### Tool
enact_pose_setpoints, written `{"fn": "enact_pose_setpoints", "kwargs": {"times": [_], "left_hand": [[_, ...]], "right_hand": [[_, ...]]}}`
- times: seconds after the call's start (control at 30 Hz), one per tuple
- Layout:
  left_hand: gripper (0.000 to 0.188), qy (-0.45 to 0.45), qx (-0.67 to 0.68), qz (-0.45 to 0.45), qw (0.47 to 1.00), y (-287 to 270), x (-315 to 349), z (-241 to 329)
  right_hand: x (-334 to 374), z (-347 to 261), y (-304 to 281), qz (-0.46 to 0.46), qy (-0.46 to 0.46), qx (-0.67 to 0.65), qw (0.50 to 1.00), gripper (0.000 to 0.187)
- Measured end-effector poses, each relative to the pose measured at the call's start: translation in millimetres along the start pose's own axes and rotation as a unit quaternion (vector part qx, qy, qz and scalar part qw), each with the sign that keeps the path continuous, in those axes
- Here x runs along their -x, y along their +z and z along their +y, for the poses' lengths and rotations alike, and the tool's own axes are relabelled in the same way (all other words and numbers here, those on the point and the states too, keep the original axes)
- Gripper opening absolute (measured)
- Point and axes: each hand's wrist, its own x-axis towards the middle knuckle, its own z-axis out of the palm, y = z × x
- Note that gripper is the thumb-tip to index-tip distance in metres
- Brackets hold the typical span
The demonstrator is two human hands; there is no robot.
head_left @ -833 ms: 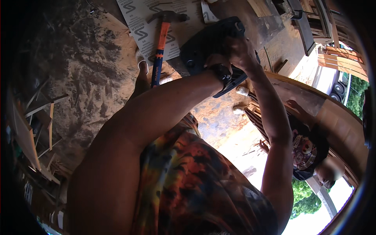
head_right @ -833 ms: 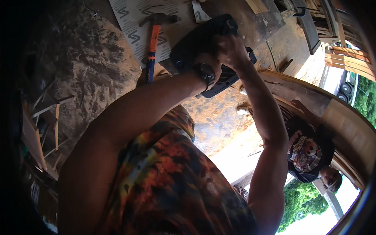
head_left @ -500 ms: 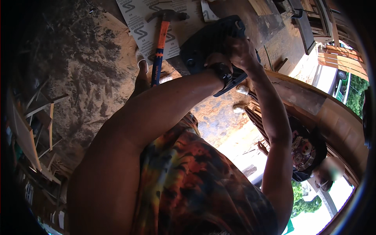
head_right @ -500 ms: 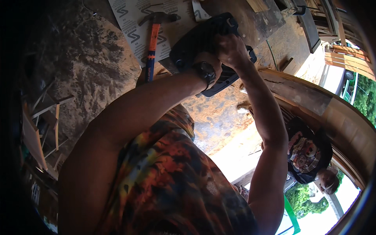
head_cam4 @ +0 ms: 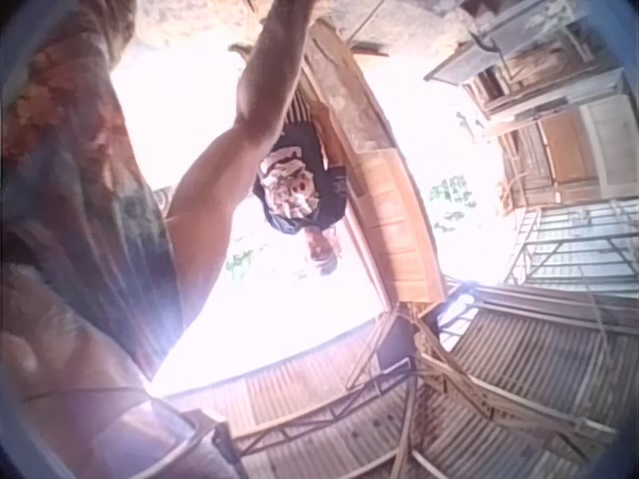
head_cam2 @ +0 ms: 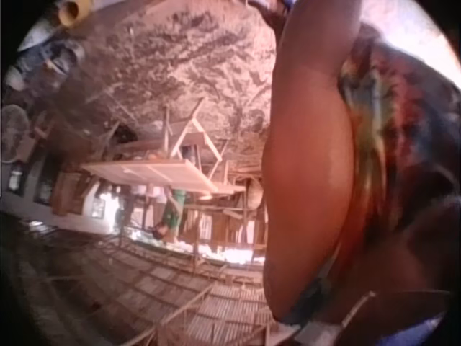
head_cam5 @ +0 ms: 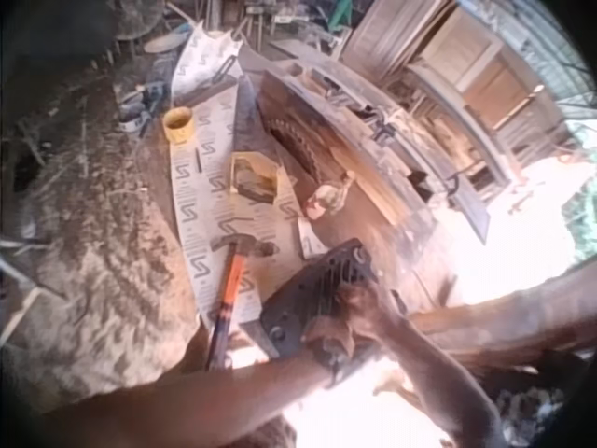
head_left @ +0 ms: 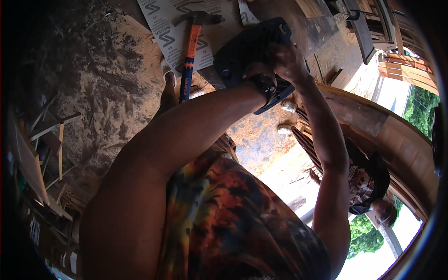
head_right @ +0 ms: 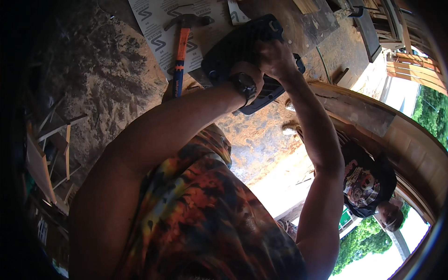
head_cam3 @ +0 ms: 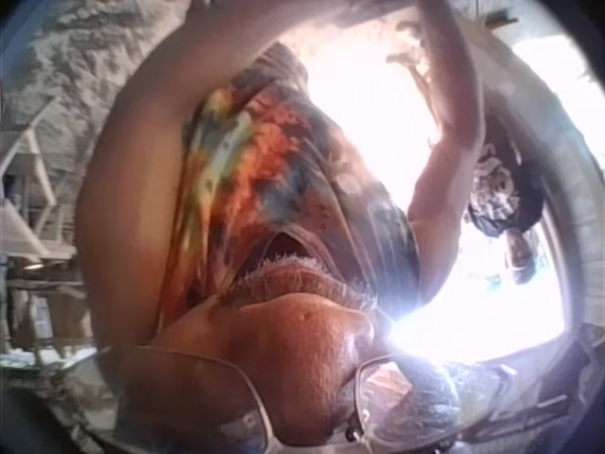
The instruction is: The person is assembling a black plastic component, possibly for furniture or equipment, using a hammer and screws.
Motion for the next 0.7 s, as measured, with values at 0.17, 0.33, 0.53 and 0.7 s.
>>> {"fn": "enact_pose_setpoints", "kwargs": {"times": [0.17,0.33,0.53,0.7], "left_hand": [[0.022,-0.009,0.005,0.012,1.000,3.0,-0.9,1.1],[0.024,-0.007,0.009,0.024,1.000,5.3,-2.0,1.5],[0.026,0.002,-0.001,0.043,0.999,4.8,1.2,1.5],[0.026,0.022,-0.001,0.033,0.999,2.1,3.6,-0.2]], "right_hand": [[1.9,-2.6,-0.5,0.017,0.014,-0.038,0.999,0.028],[-0.5,-5.4,-2.9,-0.007,0.044,-0.037,0.998,0.021],[-6.4,-11.6,-9.2,-0.045,0.102,-0.029,0.993,0.016],[-6.2,-13.7,-13.8,-0.050,0.095,-0.056,0.993,0.019]]}}
